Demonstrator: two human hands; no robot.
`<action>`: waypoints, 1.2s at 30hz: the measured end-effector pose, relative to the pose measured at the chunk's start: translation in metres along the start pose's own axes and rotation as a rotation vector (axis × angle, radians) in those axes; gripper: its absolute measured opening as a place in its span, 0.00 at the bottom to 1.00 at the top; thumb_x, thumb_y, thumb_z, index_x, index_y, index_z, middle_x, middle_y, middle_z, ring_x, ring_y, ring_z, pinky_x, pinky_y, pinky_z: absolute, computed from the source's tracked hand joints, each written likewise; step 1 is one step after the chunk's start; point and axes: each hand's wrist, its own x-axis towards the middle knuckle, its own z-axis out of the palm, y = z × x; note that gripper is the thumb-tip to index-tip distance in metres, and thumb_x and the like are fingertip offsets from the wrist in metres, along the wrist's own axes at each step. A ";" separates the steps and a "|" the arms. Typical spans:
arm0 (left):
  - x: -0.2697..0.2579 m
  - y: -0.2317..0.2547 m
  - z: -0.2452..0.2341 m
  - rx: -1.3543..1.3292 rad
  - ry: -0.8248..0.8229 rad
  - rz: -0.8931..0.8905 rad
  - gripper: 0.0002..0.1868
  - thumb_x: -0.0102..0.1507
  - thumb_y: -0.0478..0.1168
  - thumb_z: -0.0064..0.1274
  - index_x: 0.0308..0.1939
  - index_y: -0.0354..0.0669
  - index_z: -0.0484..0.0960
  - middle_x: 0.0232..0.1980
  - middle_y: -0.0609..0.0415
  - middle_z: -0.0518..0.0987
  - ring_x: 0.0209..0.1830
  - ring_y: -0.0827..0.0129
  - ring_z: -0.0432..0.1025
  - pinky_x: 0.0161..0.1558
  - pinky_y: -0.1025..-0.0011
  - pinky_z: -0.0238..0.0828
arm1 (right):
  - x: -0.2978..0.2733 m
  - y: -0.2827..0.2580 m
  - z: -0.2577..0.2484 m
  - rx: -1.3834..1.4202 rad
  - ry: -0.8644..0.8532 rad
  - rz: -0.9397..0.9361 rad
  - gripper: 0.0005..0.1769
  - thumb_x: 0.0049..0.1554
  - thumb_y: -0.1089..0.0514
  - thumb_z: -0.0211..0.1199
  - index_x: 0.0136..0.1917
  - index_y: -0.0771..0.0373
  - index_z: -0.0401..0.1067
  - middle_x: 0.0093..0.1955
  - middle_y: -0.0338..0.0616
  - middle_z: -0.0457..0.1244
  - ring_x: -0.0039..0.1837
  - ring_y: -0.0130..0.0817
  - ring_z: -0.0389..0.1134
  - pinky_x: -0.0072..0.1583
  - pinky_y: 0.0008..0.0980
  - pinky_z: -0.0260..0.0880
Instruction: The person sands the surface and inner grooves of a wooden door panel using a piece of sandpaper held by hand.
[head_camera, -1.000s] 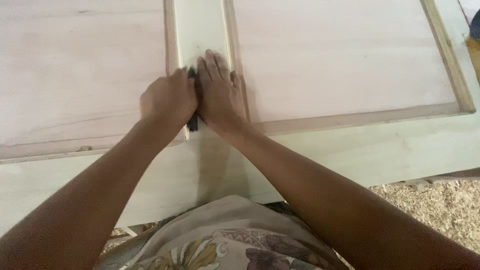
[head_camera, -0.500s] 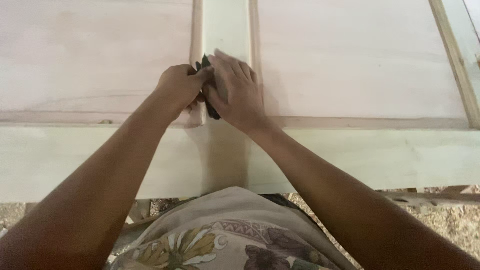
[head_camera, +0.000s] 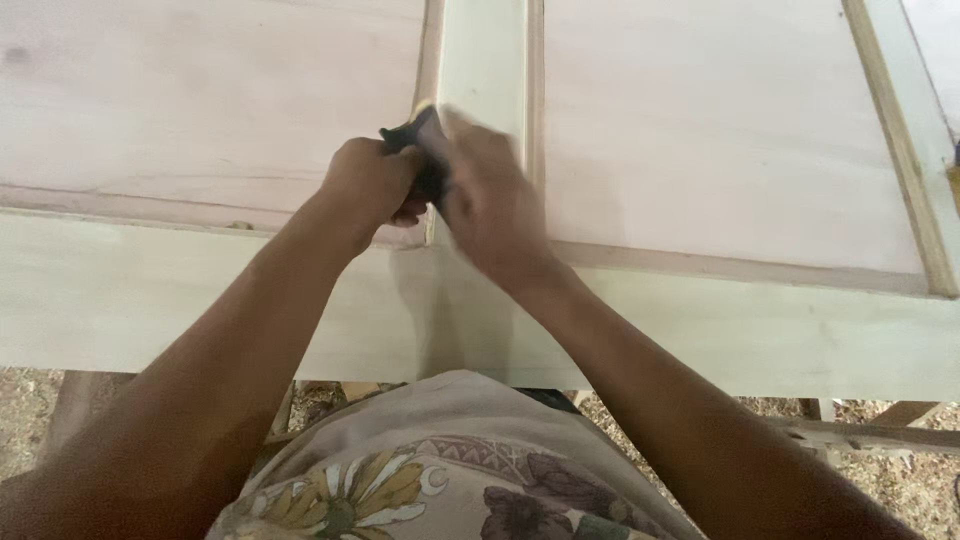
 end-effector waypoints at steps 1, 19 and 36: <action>0.000 0.003 -0.001 -0.004 0.001 0.003 0.20 0.69 0.47 0.47 0.38 0.31 0.83 0.31 0.51 0.81 0.27 0.67 0.75 0.33 0.64 0.77 | 0.002 -0.001 0.002 -0.007 -0.115 -0.056 0.38 0.60 0.65 0.59 0.81 0.62 0.52 0.82 0.52 0.49 0.82 0.50 0.54 0.79 0.44 0.60; 0.008 -0.091 -0.073 1.018 0.556 0.408 0.38 0.71 0.61 0.37 0.76 0.37 0.59 0.82 0.35 0.49 0.83 0.46 0.37 0.73 0.43 0.42 | 0.073 0.000 0.001 -0.362 -0.802 0.024 0.15 0.63 0.55 0.56 0.58 0.44 0.80 0.57 0.49 0.63 0.52 0.43 0.70 0.55 0.47 0.72; -0.007 -0.066 -0.074 0.980 0.450 0.227 0.40 0.67 0.61 0.38 0.78 0.46 0.55 0.83 0.46 0.46 0.83 0.54 0.39 0.75 0.48 0.40 | 0.088 -0.006 -0.002 -0.383 -1.093 -0.016 0.31 0.59 0.69 0.48 0.65 0.38 0.74 0.59 0.49 0.64 0.44 0.47 0.73 0.44 0.44 0.78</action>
